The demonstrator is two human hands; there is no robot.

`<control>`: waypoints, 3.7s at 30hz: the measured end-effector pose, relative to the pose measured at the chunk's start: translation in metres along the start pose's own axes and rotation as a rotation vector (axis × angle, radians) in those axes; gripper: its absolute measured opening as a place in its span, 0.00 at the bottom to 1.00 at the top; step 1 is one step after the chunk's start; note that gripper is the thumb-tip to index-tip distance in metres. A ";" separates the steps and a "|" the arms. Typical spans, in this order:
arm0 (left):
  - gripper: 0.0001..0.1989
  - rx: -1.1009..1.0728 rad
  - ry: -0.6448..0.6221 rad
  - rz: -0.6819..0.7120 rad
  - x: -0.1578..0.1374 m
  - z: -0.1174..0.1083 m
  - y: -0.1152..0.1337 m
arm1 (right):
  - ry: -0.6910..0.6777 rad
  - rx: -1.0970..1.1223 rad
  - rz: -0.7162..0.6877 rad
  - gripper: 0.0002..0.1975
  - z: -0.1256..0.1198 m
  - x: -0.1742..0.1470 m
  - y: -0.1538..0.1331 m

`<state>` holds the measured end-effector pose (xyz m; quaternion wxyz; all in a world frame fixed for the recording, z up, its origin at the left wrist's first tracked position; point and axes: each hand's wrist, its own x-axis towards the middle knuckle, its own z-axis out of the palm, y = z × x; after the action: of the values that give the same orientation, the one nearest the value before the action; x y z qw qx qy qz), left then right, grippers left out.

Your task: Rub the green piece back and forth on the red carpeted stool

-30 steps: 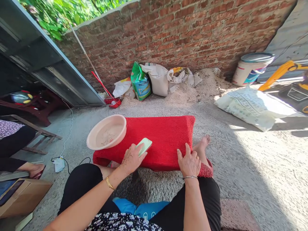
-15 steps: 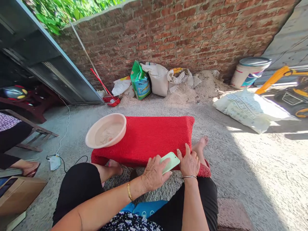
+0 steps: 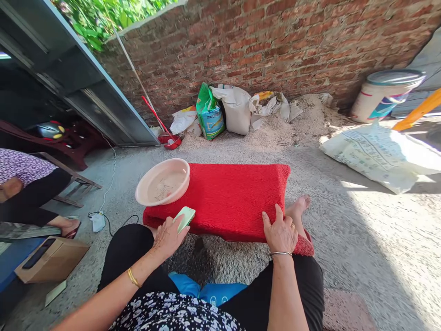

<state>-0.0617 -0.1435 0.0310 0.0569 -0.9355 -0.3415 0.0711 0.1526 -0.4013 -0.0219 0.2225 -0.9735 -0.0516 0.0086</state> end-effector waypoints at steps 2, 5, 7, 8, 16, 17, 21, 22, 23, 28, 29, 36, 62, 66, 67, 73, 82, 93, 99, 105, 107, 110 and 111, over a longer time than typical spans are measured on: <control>0.26 -0.073 0.006 0.127 -0.013 0.001 0.037 | -0.027 -0.006 0.019 0.31 -0.001 0.000 -0.001; 0.28 -0.203 -0.037 0.396 -0.034 -0.006 0.097 | -0.038 -0.025 0.031 0.31 -0.001 0.000 -0.002; 0.28 -0.276 -0.076 0.543 -0.042 -0.013 0.121 | -0.035 -0.034 0.035 0.31 -0.002 -0.001 -0.002; 0.28 -0.301 -0.086 0.572 -0.042 -0.017 0.124 | -0.035 -0.038 0.039 0.31 -0.002 -0.001 -0.002; 0.25 -0.125 -0.008 -0.027 0.010 -0.016 0.004 | -0.043 -0.032 0.031 0.31 -0.003 -0.001 -0.003; 0.25 -0.093 -0.011 -0.092 0.016 -0.013 -0.012 | -0.042 -0.030 0.028 0.31 -0.003 -0.001 -0.003; 0.27 -0.050 -0.025 -0.153 0.020 -0.003 -0.022 | -0.037 -0.026 0.021 0.31 -0.002 0.000 -0.002; 0.26 -0.059 -0.022 -0.121 0.017 -0.002 -0.010 | -0.039 -0.028 0.022 0.31 -0.002 0.000 -0.002; 0.26 -0.078 -0.018 -0.071 0.012 -0.002 0.006 | -0.041 -0.032 0.024 0.31 -0.002 0.000 -0.002; 0.28 -0.264 -0.060 0.364 -0.024 -0.011 0.102 | -0.036 -0.059 0.028 0.32 -0.001 -0.001 -0.001; 0.28 -0.301 -0.076 0.439 -0.029 -0.014 0.114 | -0.031 -0.062 0.026 0.32 -0.001 -0.001 -0.001; 0.26 -0.279 -0.020 0.170 0.006 -0.028 0.067 | -0.034 -0.059 0.021 0.33 0.000 0.001 0.001; 0.26 -0.150 -0.026 -0.022 0.035 -0.037 0.043 | -0.019 -0.053 0.018 0.32 -0.001 -0.001 -0.001; 0.26 -0.072 -0.019 -0.126 0.046 -0.025 0.015 | -0.043 -0.034 0.029 0.31 -0.002 0.000 -0.002; 0.27 -0.076 -0.018 -0.104 0.045 -0.022 0.021 | -0.045 -0.031 0.030 0.31 -0.003 0.000 -0.002; 0.27 -0.213 -0.010 0.291 0.012 -0.017 0.120 | -0.032 -0.035 0.025 0.31 -0.001 0.000 -0.001; 0.26 -0.191 0.014 0.219 0.025 -0.044 0.091 | -0.007 -0.039 0.015 0.31 0.002 -0.001 0.000; 0.27 -0.106 0.003 0.036 0.049 -0.020 0.065 | -0.008 -0.007 -0.007 0.30 -0.001 -0.001 0.000; 0.29 -0.279 -0.014 0.444 0.016 -0.024 0.154 | -0.017 -0.048 0.011 0.32 0.002 0.000 0.002; 0.26 -0.268 -0.001 0.331 0.029 -0.040 0.114 | -0.003 -0.070 0.017 0.32 0.002 0.000 0.000; 0.26 -0.200 0.010 0.159 0.042 -0.040 0.079 | 0.001 -0.069 0.013 0.32 0.003 0.000 0.001; 0.26 -0.121 0.018 -0.036 0.058 -0.035 0.036 | 0.006 -0.059 0.011 0.32 0.006 0.001 0.002; 0.26 -0.112 0.014 -0.069 0.062 -0.033 0.028 | 0.004 -0.056 0.011 0.32 0.006 0.002 0.003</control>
<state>0.0081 -0.1267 0.0536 0.0090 -0.9252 -0.3768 0.0433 0.1541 -0.4009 -0.0287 0.1953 -0.9797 -0.0458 0.0066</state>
